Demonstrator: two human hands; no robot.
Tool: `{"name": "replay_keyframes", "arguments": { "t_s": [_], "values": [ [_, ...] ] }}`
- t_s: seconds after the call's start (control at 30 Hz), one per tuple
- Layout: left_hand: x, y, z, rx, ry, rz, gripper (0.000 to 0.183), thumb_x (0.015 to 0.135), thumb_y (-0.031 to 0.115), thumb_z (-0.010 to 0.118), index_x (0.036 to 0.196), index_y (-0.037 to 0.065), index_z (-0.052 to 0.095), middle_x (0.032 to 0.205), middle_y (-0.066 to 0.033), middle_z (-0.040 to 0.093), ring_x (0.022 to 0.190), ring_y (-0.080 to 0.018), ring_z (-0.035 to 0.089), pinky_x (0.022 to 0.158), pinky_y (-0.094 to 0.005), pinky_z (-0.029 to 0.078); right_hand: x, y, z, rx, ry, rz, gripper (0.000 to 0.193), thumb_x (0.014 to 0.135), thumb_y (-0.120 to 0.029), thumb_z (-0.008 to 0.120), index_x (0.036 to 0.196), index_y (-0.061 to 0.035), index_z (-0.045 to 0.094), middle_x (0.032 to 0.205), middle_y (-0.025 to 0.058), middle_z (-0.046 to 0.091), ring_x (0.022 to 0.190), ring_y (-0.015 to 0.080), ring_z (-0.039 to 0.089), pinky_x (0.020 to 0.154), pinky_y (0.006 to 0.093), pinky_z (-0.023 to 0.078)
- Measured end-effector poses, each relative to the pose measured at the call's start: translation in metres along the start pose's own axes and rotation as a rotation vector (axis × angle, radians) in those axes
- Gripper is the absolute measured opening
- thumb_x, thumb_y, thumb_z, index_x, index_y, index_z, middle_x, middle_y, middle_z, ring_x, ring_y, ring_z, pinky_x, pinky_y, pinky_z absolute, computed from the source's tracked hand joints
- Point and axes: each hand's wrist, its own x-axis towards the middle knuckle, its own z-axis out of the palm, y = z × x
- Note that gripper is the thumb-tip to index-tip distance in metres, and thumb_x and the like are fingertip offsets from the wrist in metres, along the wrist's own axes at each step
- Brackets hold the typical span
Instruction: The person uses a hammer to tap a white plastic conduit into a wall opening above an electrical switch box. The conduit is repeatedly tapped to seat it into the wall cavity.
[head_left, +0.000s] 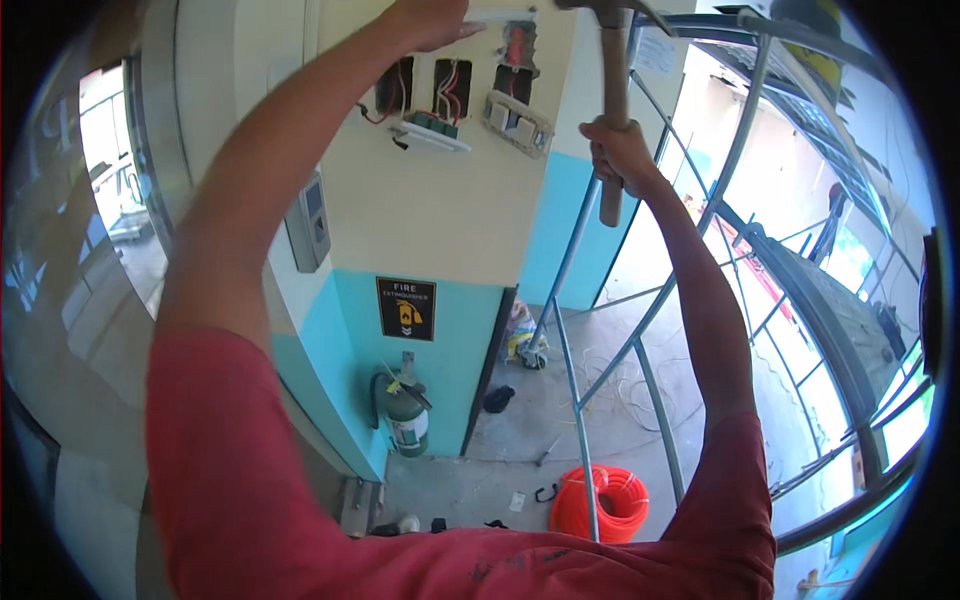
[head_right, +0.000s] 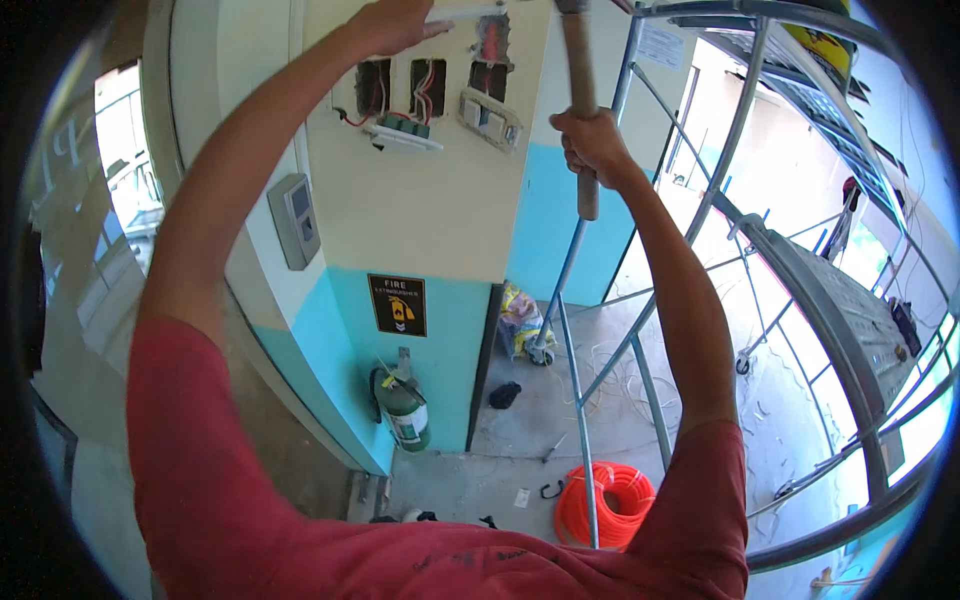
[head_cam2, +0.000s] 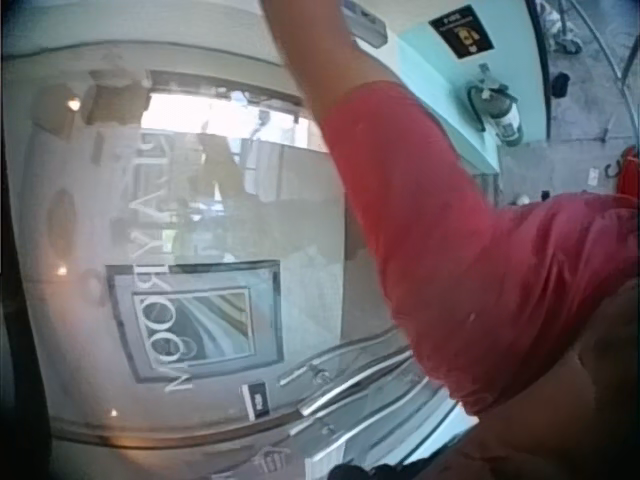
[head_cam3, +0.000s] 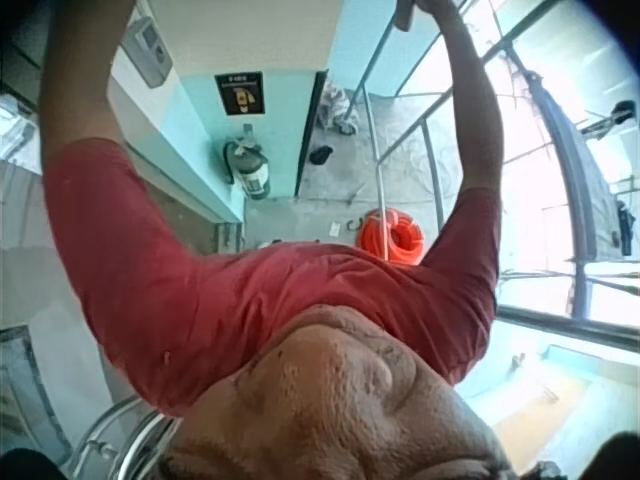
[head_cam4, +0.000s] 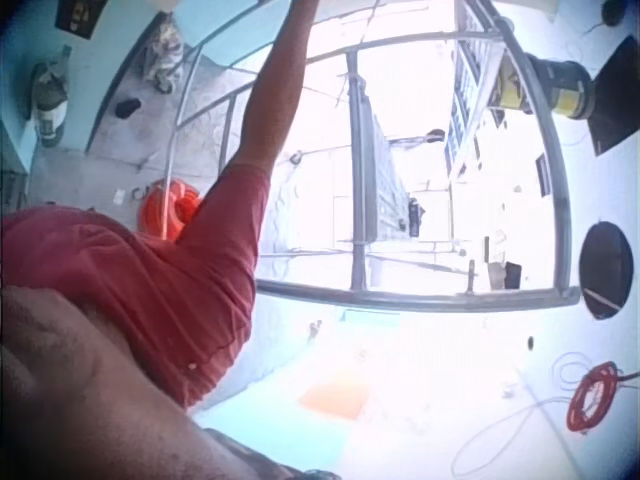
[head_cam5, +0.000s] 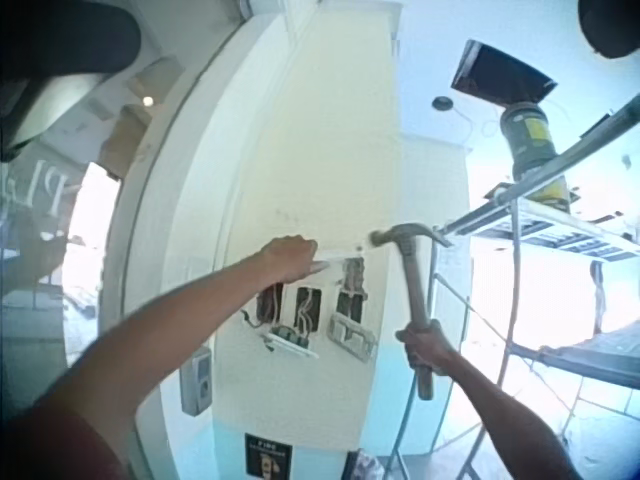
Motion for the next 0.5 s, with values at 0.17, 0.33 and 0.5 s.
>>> {"name": "replay_keyframes", "arguments": {
  "t_s": [0.17,0.33,0.5],
  "values": [
    [0.000,0.029,-0.039,-0.007,-0.047,-0.069,0.050,0.095,0.043,0.043,0.114,-0.002,0.052,0.098,-0.0179,0.063,0.094,-0.0302,0.062,0.081,-0.0428,0.051,-0.086,-0.025,-0.028,-0.028,0.276,-0.032,0.023,0.085,-0.022,0.064,0.070,-0.0075,0.053,0.050,-0.0010,0.046,0.038,0.0097,0.042,0.038,0.0251,0.035],
    [-0.010,0.022,0.000,0.031,0.225,0.029,0.044,0.094,0.042,0.045,0.110,0.002,0.045,0.084,-0.0207,0.064,0.077,-0.0384,0.064,0.068,-0.0476,0.052,-0.219,0.056,-0.012,0.080,0.421,0.076,0.021,0.083,-0.012,0.062,0.068,-0.0068,0.049,0.056,0.0016,0.048,0.046,0.0093,0.045,0.041,0.0274,0.037],
    [-0.013,0.038,-0.006,0.054,0.192,0.057,0.036,0.095,0.036,0.045,0.107,0.002,0.044,0.081,-0.0208,0.064,0.075,-0.0397,0.063,0.066,-0.0492,0.050,-0.378,0.138,0.025,0.186,0.585,0.350,0.021,0.083,-0.015,0.063,0.067,-0.0069,0.051,0.051,-0.0028,0.046,0.042,0.0061,0.045,0.037,0.0230,0.033]
  ]
}}
